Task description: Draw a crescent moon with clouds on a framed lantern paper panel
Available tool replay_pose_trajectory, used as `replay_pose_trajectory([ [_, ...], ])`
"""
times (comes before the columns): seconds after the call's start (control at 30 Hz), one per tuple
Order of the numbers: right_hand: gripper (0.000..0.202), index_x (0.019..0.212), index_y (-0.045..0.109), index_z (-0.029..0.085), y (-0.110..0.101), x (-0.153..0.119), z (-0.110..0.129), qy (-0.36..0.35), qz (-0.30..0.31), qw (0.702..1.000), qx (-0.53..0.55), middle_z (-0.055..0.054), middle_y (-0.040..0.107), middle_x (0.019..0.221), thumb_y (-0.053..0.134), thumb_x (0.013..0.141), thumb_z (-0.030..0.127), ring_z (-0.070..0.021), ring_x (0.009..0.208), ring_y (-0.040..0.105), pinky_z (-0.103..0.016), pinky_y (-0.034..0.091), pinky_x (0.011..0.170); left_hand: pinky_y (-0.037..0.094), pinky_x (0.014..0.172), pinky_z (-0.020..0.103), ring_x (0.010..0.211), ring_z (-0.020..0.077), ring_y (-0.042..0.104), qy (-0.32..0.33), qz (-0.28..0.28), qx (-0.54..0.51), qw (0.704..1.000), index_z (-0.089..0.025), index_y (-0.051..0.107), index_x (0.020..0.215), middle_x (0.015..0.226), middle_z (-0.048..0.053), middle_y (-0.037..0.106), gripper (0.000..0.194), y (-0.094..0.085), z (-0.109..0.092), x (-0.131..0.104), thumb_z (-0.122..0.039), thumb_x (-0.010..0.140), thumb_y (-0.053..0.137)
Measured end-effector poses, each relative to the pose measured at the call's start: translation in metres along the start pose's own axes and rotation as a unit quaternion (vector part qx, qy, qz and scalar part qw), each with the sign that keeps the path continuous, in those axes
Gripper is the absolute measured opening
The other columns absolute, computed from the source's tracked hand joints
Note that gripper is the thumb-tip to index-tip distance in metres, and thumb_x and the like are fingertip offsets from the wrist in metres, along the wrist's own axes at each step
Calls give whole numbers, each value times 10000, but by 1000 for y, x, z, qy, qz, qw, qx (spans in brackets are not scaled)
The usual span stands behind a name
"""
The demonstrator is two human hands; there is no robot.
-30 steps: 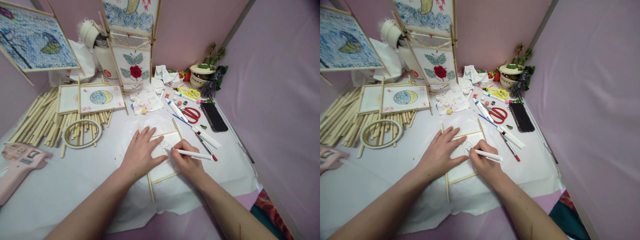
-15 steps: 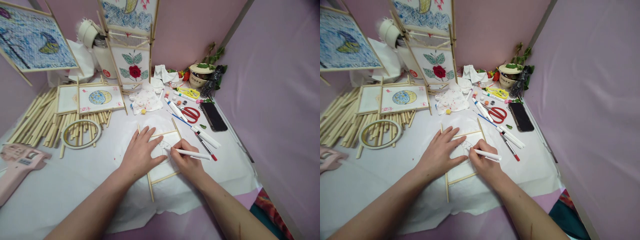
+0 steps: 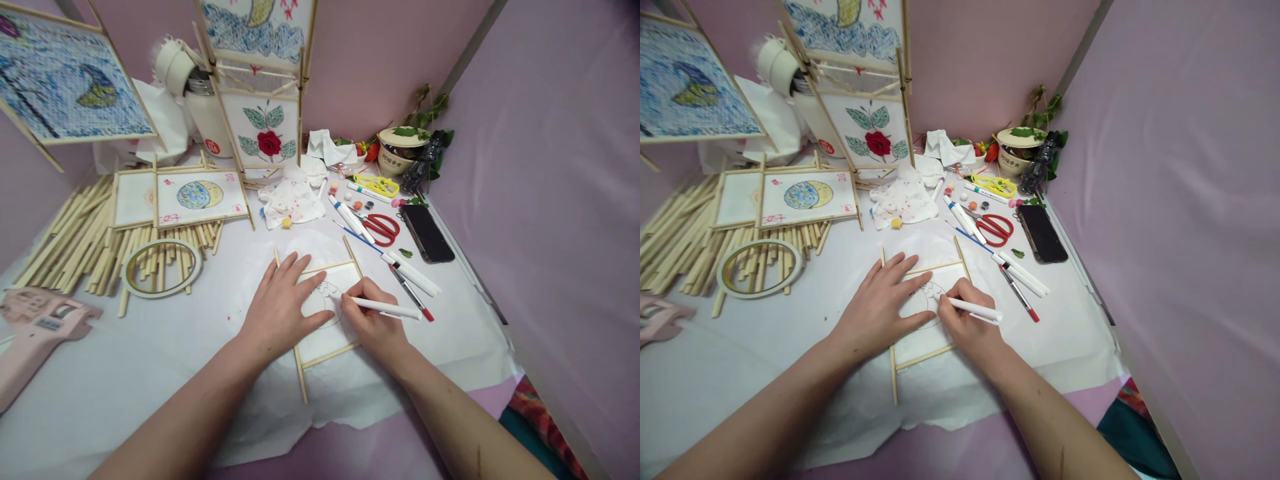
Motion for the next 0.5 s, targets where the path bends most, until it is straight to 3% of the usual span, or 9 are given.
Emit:
replay_pose_trajectory([
  [0.5, 173, 669, 487, 212, -4, -1, 0, -3, -19, 1000, -2, 69, 441, 530, 569, 820, 231, -98, 490, 397, -239, 343, 498, 234, 1147, 571, 1406, 345, 284, -1, -5, -1, 1000, -281, 572, 1306, 1485, 73, 412, 592, -1, 0, -1, -499, 769, 691],
])
Point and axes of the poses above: each hand's wrist, its own x-axis towards the middle knuckle, its own y-axis out of the palm, z = x × y, the point moved 10 cm from there along x, towards the middle knuckle
